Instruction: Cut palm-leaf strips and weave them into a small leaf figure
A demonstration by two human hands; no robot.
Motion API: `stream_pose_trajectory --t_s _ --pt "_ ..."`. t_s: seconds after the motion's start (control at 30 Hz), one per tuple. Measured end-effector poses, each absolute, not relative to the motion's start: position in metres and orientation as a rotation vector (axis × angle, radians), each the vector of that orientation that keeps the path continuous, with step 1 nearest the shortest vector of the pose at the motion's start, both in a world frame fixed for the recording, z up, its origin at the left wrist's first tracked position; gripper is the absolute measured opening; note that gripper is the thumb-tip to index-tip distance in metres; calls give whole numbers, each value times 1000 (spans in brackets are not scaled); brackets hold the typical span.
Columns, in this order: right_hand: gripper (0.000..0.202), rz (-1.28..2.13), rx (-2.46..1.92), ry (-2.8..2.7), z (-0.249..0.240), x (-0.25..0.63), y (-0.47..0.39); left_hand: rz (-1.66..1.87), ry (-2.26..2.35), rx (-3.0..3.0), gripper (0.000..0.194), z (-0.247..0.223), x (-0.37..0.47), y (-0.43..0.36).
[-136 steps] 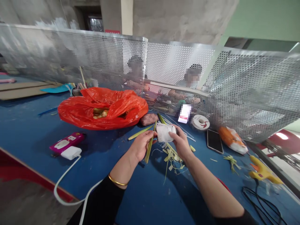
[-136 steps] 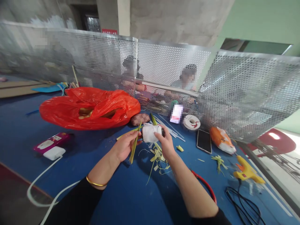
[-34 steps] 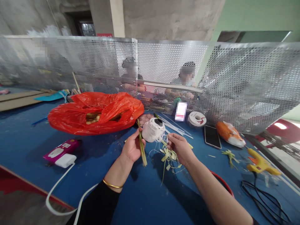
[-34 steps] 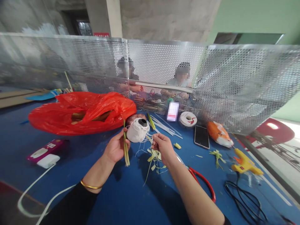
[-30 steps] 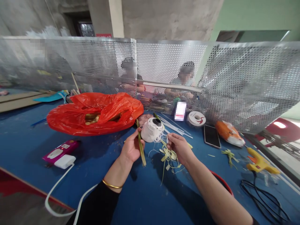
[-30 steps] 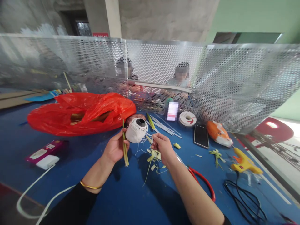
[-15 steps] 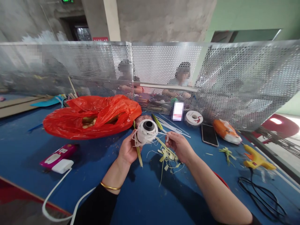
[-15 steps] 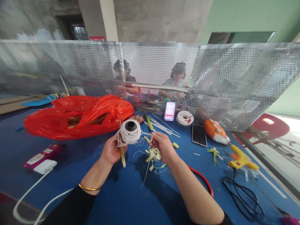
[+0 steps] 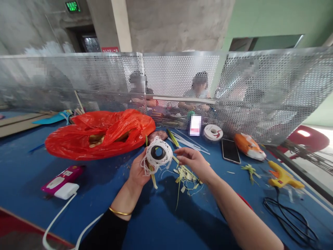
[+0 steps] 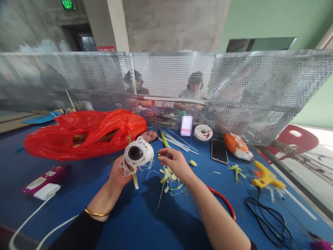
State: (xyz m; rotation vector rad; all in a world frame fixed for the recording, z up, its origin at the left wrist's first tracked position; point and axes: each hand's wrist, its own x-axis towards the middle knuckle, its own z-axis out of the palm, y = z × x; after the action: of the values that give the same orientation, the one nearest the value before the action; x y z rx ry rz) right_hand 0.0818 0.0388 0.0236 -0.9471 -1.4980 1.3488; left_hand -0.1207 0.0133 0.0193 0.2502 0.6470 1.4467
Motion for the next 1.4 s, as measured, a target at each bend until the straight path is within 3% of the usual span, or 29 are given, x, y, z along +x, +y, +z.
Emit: stream_pose_trajectory --t_s 0.13,0.63,0.83,1.13,1.4 --pt "21 1551 -839 -1459 21 68 28 1439 657 261 26 21 -119 13" --pt "34 1695 -733 -1258 34 88 33 1433 517 259 29 11 -130 17" --pt "40 1656 -762 -1215 36 92 37 1421 461 282 35 9 -133 19" --pt "20 1388 -822 -1329 33 80 32 1362 412 342 35 9 -130 16" --pt "19 1346 -755 -1343 27 61 21 1329 457 331 32 7 -125 16"
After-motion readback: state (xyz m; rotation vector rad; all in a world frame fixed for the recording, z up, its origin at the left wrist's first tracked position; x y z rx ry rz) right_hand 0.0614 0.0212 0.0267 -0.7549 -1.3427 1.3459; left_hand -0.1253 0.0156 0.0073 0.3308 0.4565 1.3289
